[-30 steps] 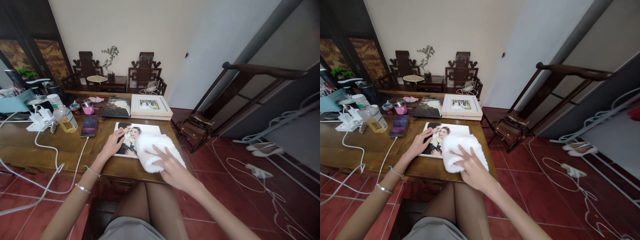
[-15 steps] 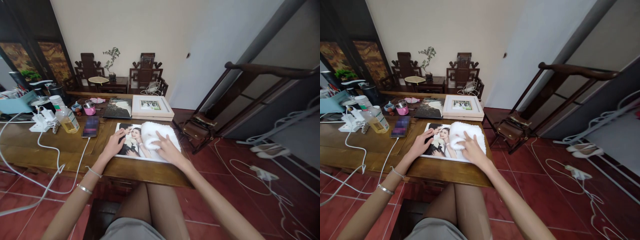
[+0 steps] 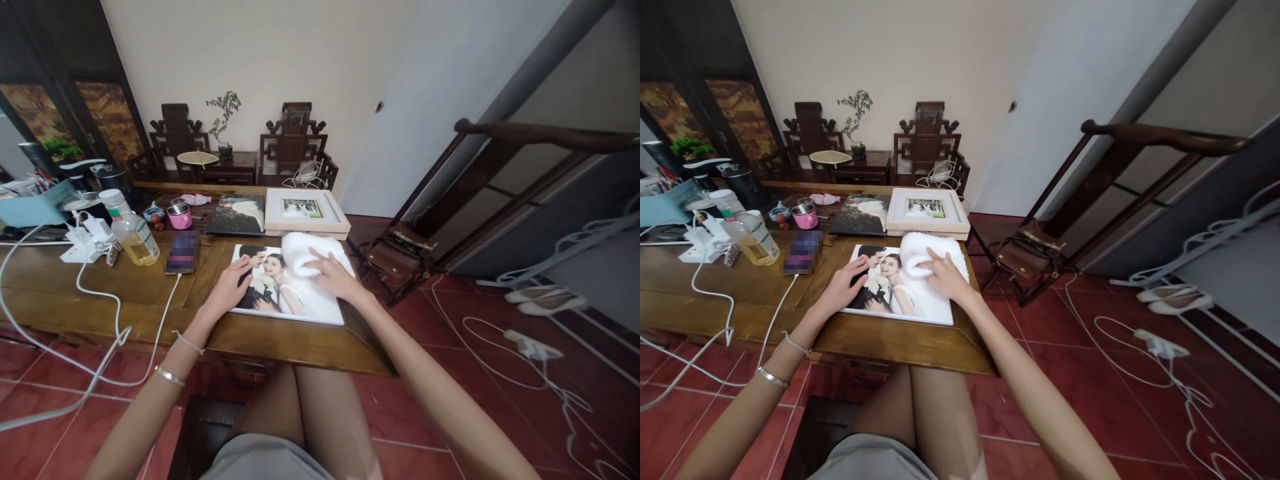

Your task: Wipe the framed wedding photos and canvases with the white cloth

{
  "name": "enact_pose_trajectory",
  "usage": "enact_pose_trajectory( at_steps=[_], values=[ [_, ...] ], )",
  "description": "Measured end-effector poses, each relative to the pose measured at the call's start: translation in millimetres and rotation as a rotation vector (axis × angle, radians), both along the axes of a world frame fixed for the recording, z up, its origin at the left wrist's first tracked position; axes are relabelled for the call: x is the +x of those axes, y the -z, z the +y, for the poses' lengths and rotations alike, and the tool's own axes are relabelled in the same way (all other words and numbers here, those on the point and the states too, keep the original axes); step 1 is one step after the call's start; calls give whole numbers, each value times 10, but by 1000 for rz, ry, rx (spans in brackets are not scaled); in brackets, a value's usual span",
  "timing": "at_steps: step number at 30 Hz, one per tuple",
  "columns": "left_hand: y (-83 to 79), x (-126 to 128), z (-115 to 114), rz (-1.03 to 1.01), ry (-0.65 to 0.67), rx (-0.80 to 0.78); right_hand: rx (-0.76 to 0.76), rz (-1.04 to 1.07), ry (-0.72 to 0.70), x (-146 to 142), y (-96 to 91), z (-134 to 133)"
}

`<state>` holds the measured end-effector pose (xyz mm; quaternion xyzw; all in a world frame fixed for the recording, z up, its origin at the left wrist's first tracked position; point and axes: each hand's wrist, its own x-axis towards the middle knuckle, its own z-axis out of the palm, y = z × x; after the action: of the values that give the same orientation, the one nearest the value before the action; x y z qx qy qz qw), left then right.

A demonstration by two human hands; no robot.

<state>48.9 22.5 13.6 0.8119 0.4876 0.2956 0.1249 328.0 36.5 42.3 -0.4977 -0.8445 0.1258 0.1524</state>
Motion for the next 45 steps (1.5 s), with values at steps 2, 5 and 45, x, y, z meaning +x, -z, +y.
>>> enact_pose_trajectory(
  at_steps=[2, 5, 45],
  values=[
    [-17, 5, -9, -2, -2, -6, 6, -7, 35, -17, 3, 244],
    [-38, 12, -18, 1, -4, -5, 17, -14, 55, -55, 1, 311],
    [26, 25, 7, 20, -15, 23, 24, -13, -188, -131, 9, -1432]
  ],
)
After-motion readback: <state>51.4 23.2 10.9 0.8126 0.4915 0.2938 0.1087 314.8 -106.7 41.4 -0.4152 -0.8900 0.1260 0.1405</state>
